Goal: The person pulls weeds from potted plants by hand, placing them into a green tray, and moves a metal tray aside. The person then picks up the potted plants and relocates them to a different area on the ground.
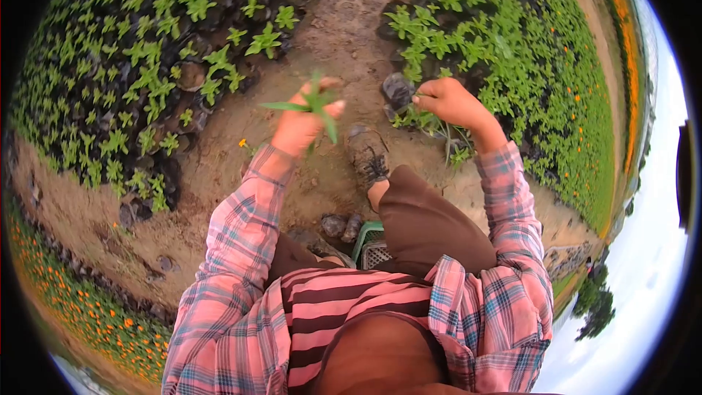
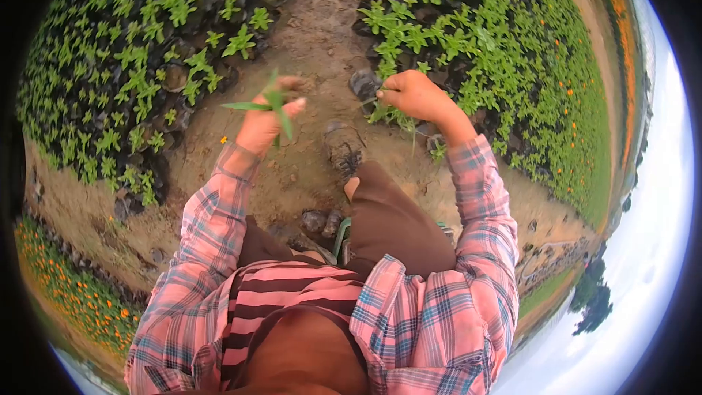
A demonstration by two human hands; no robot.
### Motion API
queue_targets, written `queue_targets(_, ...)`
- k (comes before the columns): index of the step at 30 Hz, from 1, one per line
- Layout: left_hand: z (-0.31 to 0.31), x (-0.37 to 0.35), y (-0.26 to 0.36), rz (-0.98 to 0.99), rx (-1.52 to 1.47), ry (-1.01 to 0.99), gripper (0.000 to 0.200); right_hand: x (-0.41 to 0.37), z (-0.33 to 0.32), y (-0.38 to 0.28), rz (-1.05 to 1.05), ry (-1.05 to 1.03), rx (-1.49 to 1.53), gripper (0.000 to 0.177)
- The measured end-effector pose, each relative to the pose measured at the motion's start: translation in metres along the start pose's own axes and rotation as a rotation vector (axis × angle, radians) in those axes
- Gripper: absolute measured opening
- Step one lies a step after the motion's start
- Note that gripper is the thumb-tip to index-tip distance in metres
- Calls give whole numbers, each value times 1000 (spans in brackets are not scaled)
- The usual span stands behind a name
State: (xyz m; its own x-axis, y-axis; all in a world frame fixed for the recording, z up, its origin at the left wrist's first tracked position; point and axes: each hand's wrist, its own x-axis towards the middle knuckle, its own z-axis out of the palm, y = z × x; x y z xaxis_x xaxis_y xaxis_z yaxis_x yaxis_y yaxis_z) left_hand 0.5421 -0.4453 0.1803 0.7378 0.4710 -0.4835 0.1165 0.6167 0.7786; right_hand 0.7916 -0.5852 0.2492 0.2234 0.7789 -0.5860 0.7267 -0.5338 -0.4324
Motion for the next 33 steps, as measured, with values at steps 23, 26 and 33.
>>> queue_targets(23, -2, -8, -29, 296, 898, -74, 31, 31, 79, -64, 0, -278, 318, 40)
queue_targets(26, 6, -14, -25, 284, 1037, -56, 31, 30, 95, -70, -26, -195, 330, 36)
queue_targets(33, 2, -11, -60, 320, 1113, -24, 26, 12, 130, -71, -163, -7, 63, 18)
